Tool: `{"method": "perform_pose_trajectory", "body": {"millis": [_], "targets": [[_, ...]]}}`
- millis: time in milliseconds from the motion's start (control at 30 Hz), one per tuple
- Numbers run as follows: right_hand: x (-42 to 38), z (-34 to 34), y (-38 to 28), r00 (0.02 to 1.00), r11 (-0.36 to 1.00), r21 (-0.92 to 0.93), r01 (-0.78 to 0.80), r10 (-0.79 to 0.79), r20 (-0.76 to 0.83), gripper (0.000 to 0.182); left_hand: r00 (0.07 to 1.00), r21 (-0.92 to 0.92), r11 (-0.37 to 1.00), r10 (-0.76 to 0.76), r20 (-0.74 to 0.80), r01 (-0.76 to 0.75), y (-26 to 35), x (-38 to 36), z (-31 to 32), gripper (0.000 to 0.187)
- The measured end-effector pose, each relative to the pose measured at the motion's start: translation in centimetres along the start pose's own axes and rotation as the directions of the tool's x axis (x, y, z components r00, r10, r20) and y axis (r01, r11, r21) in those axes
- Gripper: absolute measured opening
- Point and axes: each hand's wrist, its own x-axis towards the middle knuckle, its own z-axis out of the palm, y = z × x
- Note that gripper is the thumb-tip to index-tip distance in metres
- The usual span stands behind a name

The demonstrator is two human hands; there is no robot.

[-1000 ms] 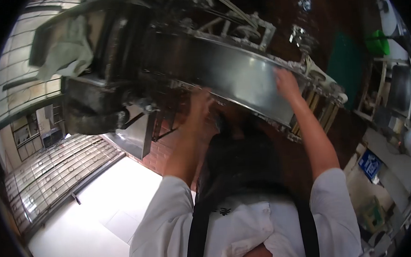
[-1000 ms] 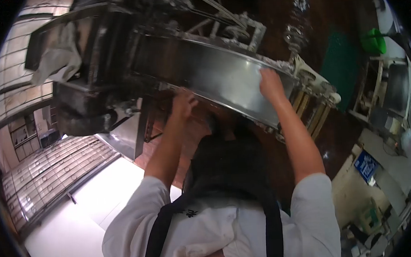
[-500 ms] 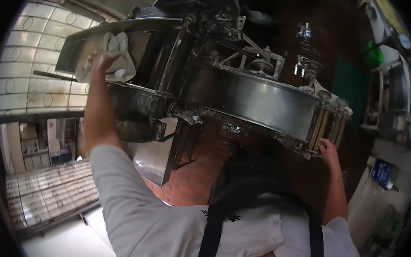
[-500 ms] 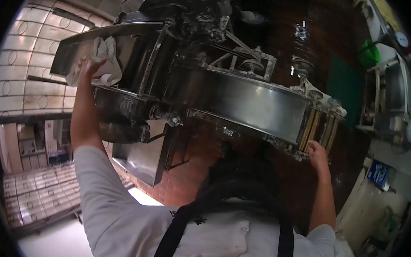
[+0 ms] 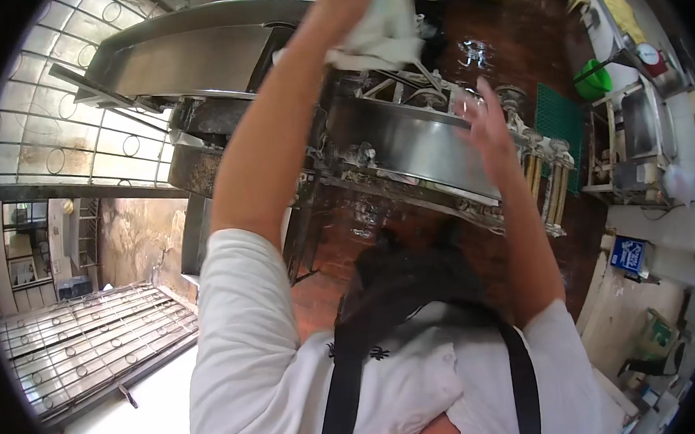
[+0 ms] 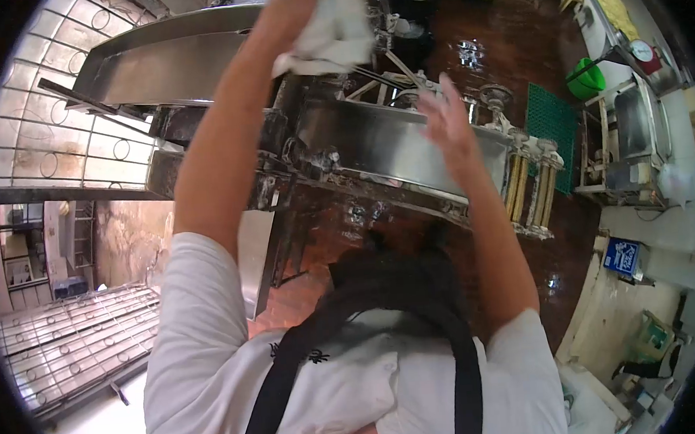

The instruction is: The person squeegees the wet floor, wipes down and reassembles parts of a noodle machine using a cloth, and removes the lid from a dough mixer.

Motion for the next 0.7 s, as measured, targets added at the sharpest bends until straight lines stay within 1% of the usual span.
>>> {"method": "perform_pose_trajectory", "body": {"millis": [33, 67, 100, 133, 167, 200, 233, 267, 300, 333, 367, 400, 433, 467, 500, 533, 567, 600, 633, 667, 700], "targets": [[1.9, 2.9, -4.1, 0.99, 0.972, 0.231, -0.043, 0.071, -0.118, 0.077, 0.996, -0.095, 0.995, 0.006, 0.084, 0.002, 2.4, -2.7, 2.7, 0.052], [3.6, 4.7, -6.9, 0.963, 0.891, 0.452, -0.042, 0.157, -0.221, 0.075, 0.977, -0.174, 0.983, -0.014, 0.215, 0.052, 3.5, -4.3, 5.2, 0.034], [5.6, 3.5, -4.8, 0.992, 0.829, 0.558, 0.036, 0.036, -0.117, 0.072, 0.943, -0.138, 0.94, 0.323, 0.076, -0.311, 1.3, -4.0, 7.4, 0.034], [6.9, 1.1, -2.2, 0.994, 0.754, 0.648, 0.11, -0.101, -0.052, 0.068, 0.772, -0.085, 0.768, 0.634, -0.034, -0.635, -2.6, -3.0, 11.0, 0.034], [7.6, 0.7, -2.0, 0.982, 0.68, 0.719, 0.144, -0.009, -0.187, 0.051, 0.662, 0.016, 0.668, 0.741, -0.113, -0.744, -3.3, -2.3, 12.2, 0.034], [7.3, 0.5, -3.0, 0.952, 0.688, 0.707, 0.167, 0.073, -0.296, 0.046, 0.529, 0.146, 0.556, 0.827, -0.191, -0.818, -4.0, -1.6, 13.4, 0.035], [5.6, 1.0, -5.3, 0.895, 0.655, 0.733, 0.184, 0.195, -0.4, 0.048, 0.383, 0.288, 0.45, 0.886, -0.261, -0.845, -4.6, -0.9, 14.7, 0.035], [4.5, 0.4, -6.3, 0.857, 0.729, 0.673, 0.125, 0.262, -0.443, 0.047, 0.699, 0.029, 0.744, 0.64, -0.319, -0.668, -4.6, -2.0, 15.0, 0.038], [4.9, 0.0, -4.6, 0.898, 0.787, 0.57, 0.238, 0.046, -0.438, 0.053, 0.9, -0.25, 0.892, 0.29, -0.325, -0.377, -4.7, -3.2, 15.2, 0.041], [3.8, -0.4, -4.6, 0.936, 0.871, 0.413, 0.266, -0.131, -0.326, 0.06, 0.974, 0.014, 0.982, 0.191, -0.126, -0.19, -7.8, -0.6, 16.3, 0.047], [2.7, -0.3, -5.4, 0.968, 0.997, 0.054, 0.051, -0.036, -0.247, 0.06, 0.981, 0.225, 0.957, 0.192, -0.015, -0.184, -9.4, 0.0, 17.5, 0.047], [3.1, 0.5, -3.0, 0.862, 0.811, -0.462, 0.358, -0.478, -0.17, 0.062, 0.959, 0.32, 0.907, 0.28, 0.033, -0.276, -8.7, -1.2, 18.7, 0.046], [1.8, 1.8, -2.7, 0.838, 0.679, -0.653, 0.335, -0.532, -0.123, 0.057, 0.912, 0.354, 0.845, 0.405, 0.069, -0.401, -7.4, -2.5, 20.1, 0.046], [1.8, 1.0, -2.2, 0.824, 0.575, -0.748, 0.333, -0.563, -0.066, 0.051, 0.835, 0.362, 0.762, 0.54, 0.101, -0.537, -5.3, -4.1, 21.8, 0.046], [1.7, 0.3, -1.6, 0.806, 0.458, -0.827, 0.327, -0.592, -0.008, 0.046, 0.738, 0.374, 0.655, 0.661, 0.138, -0.657, -3.3, -5.9, 23.6, 0.047], [2.9, -3.4, 0.1, 0.792, 0.409, -0.845, 0.345, -0.61, 0.028, 0.042, 0.627, 0.408, 0.523, 0.757, 0.182, -0.749, -1.6, -7.6, 25.4, 0.047], [3.0, -7.4, 0.2, 0.814, 0.578, -0.753, 0.316, -0.572, -0.097, 0.039, 0.51, 0.455, 0.376, 0.832, 0.217, -0.807, -0.2, -8.9, 27.0, 0.047], [3.1, -11.4, 0.1, 0.822, 0.723, -0.625, 0.293, -0.525, -0.221, 0.036, 0.392, 0.508, 0.226, 0.886, 0.248, -0.832, 0.7, -10.1, 28.4, 0.048], [1.7, -15.6, -0.8, 0.895, 0.848, -0.501, 0.174, -0.349, -0.279, 0.037, 0.318, 0.543, 0.137, 0.913, 0.256, -0.828, 1.1, -10.8, 29.7, 0.048], [1.4, -16.8, 0.1, 0.892, 0.842, -0.503, 0.196, -0.366, -0.266, 0.038, 0.329, 0.554, 0.151, 0.915, 0.236, -0.818, 1.5, -11.3, 30.7, 0.049], [1.1, -18.1, 1.0, 0.888, 0.835, -0.505, 0.218, -0.384, -0.252, 0.039, 0.498, 0.45, 0.369, 0.841, 0.209, -0.813, 2.0, -11.0, 31.2, 0.044]]}}
